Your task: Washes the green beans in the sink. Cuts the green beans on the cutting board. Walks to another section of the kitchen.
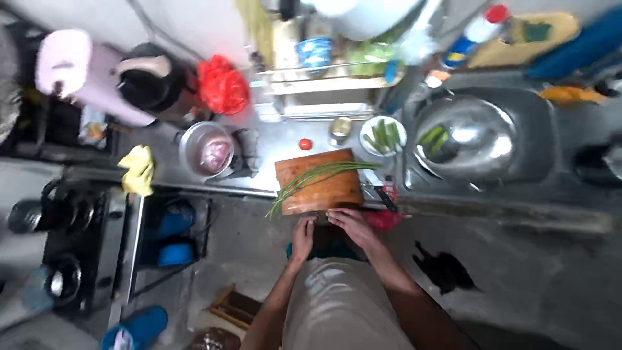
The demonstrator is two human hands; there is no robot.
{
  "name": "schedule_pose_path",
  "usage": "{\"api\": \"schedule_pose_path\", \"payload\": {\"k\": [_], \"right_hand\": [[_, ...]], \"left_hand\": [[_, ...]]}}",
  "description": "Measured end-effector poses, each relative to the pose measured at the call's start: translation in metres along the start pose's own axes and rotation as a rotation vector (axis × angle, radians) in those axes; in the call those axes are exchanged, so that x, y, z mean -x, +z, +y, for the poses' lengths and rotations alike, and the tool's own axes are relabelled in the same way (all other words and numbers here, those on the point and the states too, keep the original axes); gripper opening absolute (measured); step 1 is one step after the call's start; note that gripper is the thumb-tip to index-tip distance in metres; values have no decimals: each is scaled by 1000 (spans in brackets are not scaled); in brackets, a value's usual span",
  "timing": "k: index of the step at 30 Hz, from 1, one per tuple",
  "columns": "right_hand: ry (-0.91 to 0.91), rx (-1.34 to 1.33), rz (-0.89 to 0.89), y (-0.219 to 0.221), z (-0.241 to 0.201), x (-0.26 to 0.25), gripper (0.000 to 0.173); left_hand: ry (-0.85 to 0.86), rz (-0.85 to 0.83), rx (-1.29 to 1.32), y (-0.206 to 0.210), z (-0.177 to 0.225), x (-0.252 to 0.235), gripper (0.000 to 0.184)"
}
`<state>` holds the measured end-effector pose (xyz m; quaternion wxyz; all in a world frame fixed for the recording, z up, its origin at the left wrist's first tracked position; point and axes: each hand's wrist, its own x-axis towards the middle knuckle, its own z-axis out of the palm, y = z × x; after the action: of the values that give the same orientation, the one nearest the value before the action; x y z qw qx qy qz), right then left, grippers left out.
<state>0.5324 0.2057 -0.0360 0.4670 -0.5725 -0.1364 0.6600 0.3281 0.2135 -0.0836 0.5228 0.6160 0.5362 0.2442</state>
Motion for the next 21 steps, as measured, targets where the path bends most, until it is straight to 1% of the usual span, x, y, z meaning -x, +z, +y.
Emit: {"api": "schedule_pose_path", "payload": {"k": [3, 6, 9, 11, 13, 17, 19, 21], "right_hand": [[90, 119, -145, 37, 13, -6, 22], [175, 216, -277, 87, 34, -9, 22], [247, 291, -411, 148, 57, -3, 22], [282, 352, -510, 192, 78, 6, 25], [333, 402, -565, 237, 100, 19, 28], [433, 424, -634, 347, 166, 62, 29], [458, 456, -676, 403, 207, 82, 30], [494, 512, -718, 455, 256, 95, 28]], "left_hand": [[-182, 185, 144, -27, -30, 58, 30], [-337, 412, 377, -49, -53, 123, 32], [-413, 626, 593, -67, -75, 183, 33], [-444, 757, 668, -78, -87, 222, 34], [-471, 883, 733, -88, -98, 257, 34], [-502, 1092, 912, -124, -122, 328, 35], [-506, 1157, 995, -150, -146, 358, 36], [-500, 1210, 1013, -183, -174, 386, 36]]}}
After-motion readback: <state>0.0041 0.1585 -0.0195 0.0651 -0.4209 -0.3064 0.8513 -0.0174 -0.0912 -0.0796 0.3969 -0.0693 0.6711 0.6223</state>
